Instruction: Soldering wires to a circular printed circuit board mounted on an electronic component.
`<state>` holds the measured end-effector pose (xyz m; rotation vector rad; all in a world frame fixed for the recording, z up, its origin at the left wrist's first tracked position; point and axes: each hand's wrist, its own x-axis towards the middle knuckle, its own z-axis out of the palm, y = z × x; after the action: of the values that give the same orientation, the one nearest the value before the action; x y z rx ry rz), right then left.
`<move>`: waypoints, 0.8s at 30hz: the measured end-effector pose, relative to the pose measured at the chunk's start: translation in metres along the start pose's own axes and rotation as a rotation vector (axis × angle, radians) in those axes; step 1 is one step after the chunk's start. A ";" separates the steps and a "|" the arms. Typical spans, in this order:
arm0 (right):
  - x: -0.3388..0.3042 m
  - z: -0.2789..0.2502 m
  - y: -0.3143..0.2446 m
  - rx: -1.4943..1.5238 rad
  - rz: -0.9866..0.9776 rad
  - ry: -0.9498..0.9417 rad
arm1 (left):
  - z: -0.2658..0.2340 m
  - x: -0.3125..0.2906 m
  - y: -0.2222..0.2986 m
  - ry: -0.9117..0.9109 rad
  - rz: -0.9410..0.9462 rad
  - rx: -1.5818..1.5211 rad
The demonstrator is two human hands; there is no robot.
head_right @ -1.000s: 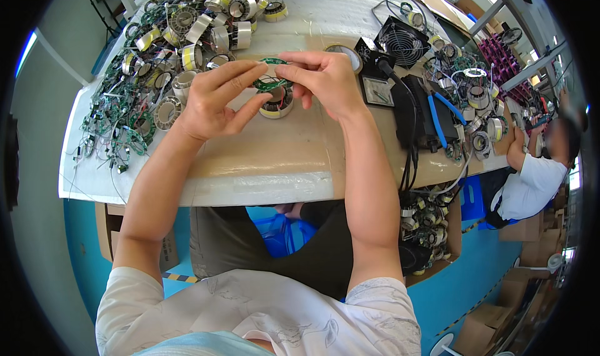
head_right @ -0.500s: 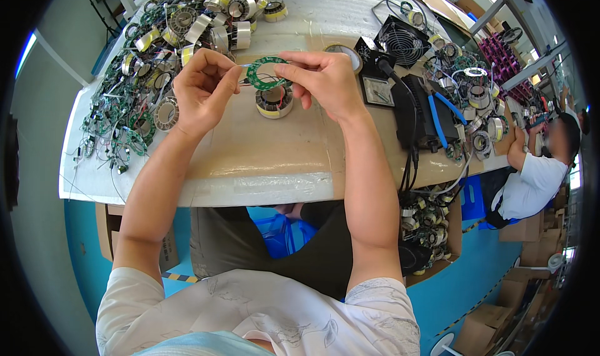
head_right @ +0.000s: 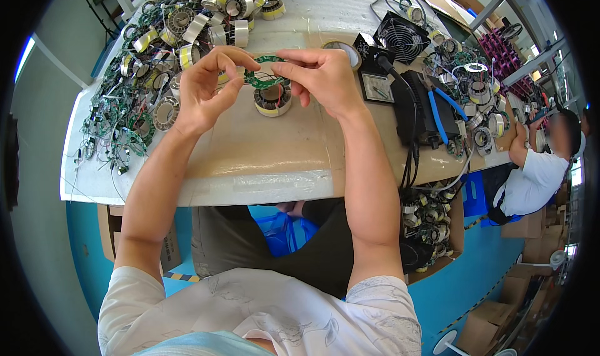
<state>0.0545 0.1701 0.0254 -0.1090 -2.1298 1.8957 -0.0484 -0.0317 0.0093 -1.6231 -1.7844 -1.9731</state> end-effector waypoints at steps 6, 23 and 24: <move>0.000 0.000 0.001 -0.002 -0.004 -0.009 | 0.002 -0.003 -0.003 -0.116 -0.036 -0.202; -0.001 -0.005 -0.008 -0.055 0.006 -0.038 | 0.001 -0.001 0.003 -0.153 -0.083 -0.194; -0.002 -0.005 -0.010 -0.059 0.008 -0.037 | 0.001 -0.001 0.003 -0.151 -0.083 -0.198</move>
<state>0.0595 0.1731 0.0356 -0.0955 -2.2138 1.8542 -0.0451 -0.0323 0.0105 -1.8300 -1.7818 -2.1807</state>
